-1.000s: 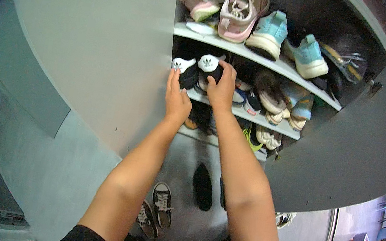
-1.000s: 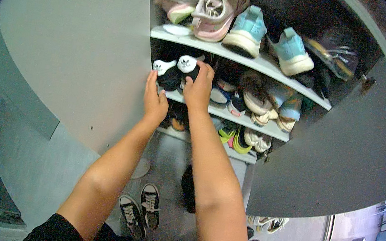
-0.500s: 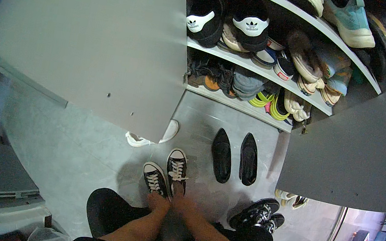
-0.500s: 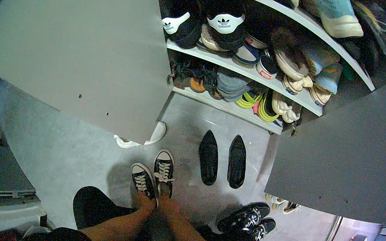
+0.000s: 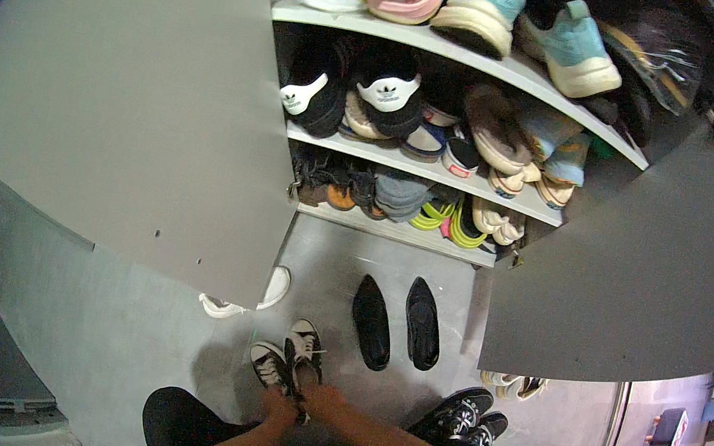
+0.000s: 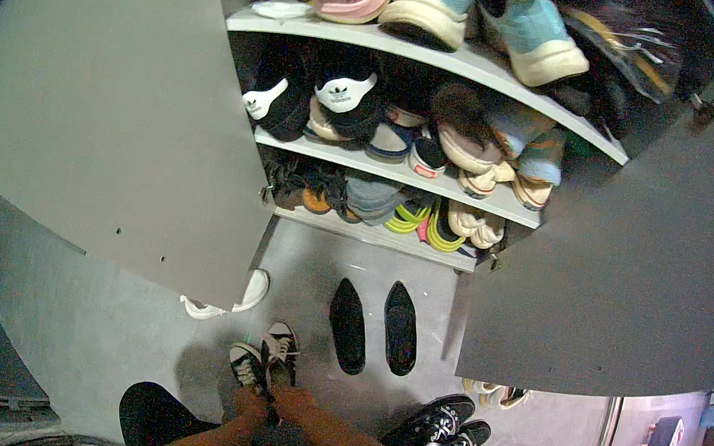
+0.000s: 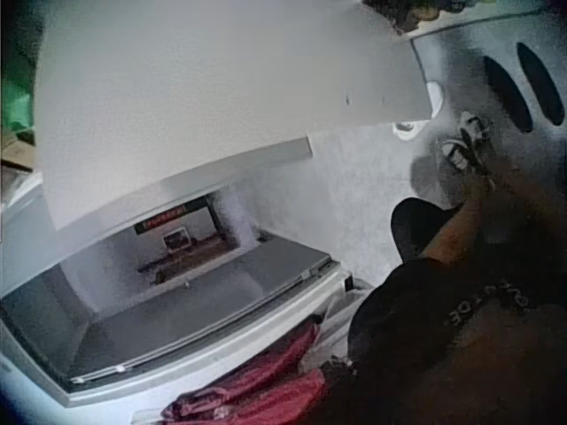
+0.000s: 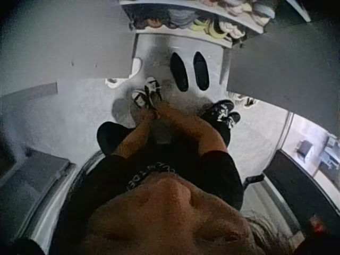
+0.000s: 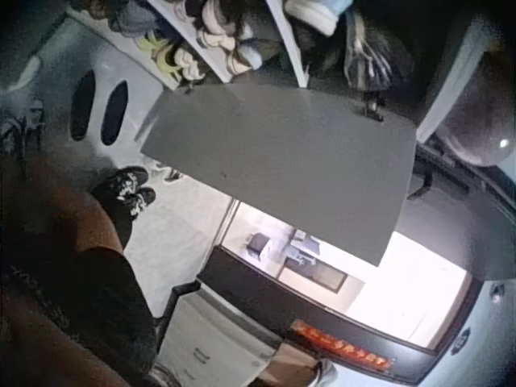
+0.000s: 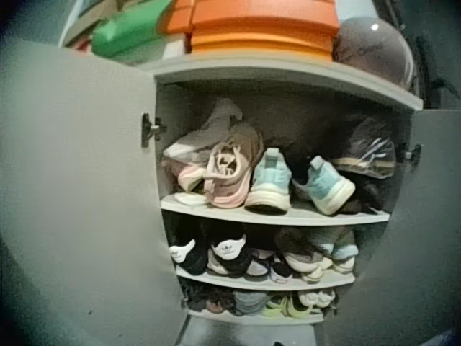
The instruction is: The person laces a black shoe, removes an insole, then places several pairs of shoes into a cabinet and arranges others on the floor.
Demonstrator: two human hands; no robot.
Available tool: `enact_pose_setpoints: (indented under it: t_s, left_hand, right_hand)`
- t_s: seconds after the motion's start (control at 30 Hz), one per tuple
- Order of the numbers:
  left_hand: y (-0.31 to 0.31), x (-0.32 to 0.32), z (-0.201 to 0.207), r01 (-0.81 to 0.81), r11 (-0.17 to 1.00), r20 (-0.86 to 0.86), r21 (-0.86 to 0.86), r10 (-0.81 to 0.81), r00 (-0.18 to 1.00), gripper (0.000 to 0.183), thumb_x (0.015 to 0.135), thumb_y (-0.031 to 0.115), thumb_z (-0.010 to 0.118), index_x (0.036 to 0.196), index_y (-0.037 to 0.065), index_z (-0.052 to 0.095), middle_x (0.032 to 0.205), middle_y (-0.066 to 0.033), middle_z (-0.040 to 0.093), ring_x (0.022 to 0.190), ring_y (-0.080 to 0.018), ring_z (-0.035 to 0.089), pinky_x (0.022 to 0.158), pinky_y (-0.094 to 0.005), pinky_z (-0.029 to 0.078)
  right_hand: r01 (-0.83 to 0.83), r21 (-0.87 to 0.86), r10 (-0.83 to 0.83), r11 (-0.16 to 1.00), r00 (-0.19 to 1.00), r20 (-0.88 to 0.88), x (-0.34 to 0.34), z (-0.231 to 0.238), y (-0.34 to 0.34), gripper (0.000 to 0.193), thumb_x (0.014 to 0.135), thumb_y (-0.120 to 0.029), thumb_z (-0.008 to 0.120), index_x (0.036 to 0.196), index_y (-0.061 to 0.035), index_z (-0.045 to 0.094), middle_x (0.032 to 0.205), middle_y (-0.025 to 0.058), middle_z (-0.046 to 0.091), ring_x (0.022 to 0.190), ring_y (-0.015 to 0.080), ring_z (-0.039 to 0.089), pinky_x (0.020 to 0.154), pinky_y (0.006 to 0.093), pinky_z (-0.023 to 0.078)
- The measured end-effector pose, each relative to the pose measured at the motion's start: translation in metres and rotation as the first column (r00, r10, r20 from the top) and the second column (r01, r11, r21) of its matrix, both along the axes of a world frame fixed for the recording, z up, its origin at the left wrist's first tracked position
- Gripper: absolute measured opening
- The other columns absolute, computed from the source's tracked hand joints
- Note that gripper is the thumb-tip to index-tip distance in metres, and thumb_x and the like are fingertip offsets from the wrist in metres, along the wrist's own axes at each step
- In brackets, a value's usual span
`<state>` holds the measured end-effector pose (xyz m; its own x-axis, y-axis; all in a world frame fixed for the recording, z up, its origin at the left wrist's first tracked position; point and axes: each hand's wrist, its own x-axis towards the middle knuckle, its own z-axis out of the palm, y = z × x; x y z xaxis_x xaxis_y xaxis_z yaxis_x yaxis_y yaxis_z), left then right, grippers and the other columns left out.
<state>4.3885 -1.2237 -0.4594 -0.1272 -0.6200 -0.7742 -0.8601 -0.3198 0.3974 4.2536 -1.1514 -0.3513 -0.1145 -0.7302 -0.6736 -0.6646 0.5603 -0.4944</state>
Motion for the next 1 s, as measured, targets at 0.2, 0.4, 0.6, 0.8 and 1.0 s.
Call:
enact_pose_setpoints:
  t_s: [0.2, 0.4, 0.6, 0.8, 1.0]
  left_hand:
    - [0.020, -0.043, 0.148, 0.444, 0.884, -0.318, -0.144, -0.467, 0.825, 0.017, 0.081, 0.002, 0.056, 0.094, 0.003, 0.045, 0.088, -0.0113, 0.046, 0.075, -0.0230, 0.047, 0.068, -0.0371, 0.043]
    - [0.012, -0.146, 0.324, 0.199, 0.710, -0.635, -0.675, -0.697, 0.333, 0.018, 0.076, 0.000, 0.056, 0.089, 0.003, 0.044, 0.080, -0.0124, 0.043, 0.070, -0.0271, 0.047, 0.065, -0.0369, 0.041]
    - [-0.004, -0.262, 0.383, -0.064, 0.468, -0.471, -0.882, -0.862, 0.188, 0.015, 0.074, 0.000, 0.052, 0.085, 0.003, 0.042, 0.083, -0.0185, 0.046, 0.074, -0.0388, 0.050, 0.063, -0.0448, 0.042]
    - [-0.031, -0.328, 0.414, -0.132, 0.301, -0.325, -0.945, -0.913, 0.246, 0.010, 0.074, 0.004, 0.049, 0.083, 0.002, 0.045, 0.080, -0.0219, 0.050, 0.074, -0.0441, 0.050, 0.065, -0.0492, 0.041]
    - [-0.068, -0.425, 0.438, 0.011, 0.176, -0.148, -0.984, -0.862, 0.484, 0.018, 0.078, 0.006, 0.054, 0.093, -0.002, 0.049, 0.091, -0.0236, 0.057, 0.083, -0.0421, 0.059, 0.073, -0.0494, 0.047]
  right_hand:
    - [0.087, -0.362, -0.134, 0.928, 0.985, -0.107, -0.066, 0.156, 0.067, 0.043, 0.080, -0.036, 0.064, 0.103, -0.0007, 0.054, 0.099, 0.0193, 0.058, 0.093, 0.0366, 0.058, 0.079, 0.0458, 0.047]
    - [-0.020, -0.586, -0.319, 0.810, 0.823, -0.469, -0.106, 0.285, 0.130, 0.026, 0.080, -0.033, 0.063, 0.083, -0.0093, 0.054, 0.080, 0.0106, 0.055, 0.062, 0.0285, 0.061, 0.049, 0.0378, 0.049]
    - [-0.198, -0.691, -0.494, 0.695, 0.567, -0.659, -0.186, 0.313, 0.124, 0.024, 0.081, -0.029, 0.063, 0.080, -0.0083, 0.049, 0.078, 0.0096, 0.052, 0.061, 0.0270, 0.059, 0.050, 0.0376, 0.048]
    - [-0.272, -0.685, -0.514, 0.676, 0.493, -0.702, -0.251, 0.325, 0.109, 0.025, 0.079, -0.027, 0.064, 0.083, -0.0071, 0.050, 0.079, 0.0105, 0.052, 0.064, 0.0297, 0.059, 0.055, 0.0394, 0.048]
    - [-0.374, -0.536, -0.282, 0.757, 0.553, -0.784, -0.304, 0.336, 0.050, 0.022, 0.077, -0.022, 0.063, 0.087, -0.0050, 0.054, 0.087, 0.0137, 0.057, 0.071, 0.0330, 0.062, 0.059, 0.0428, 0.050]
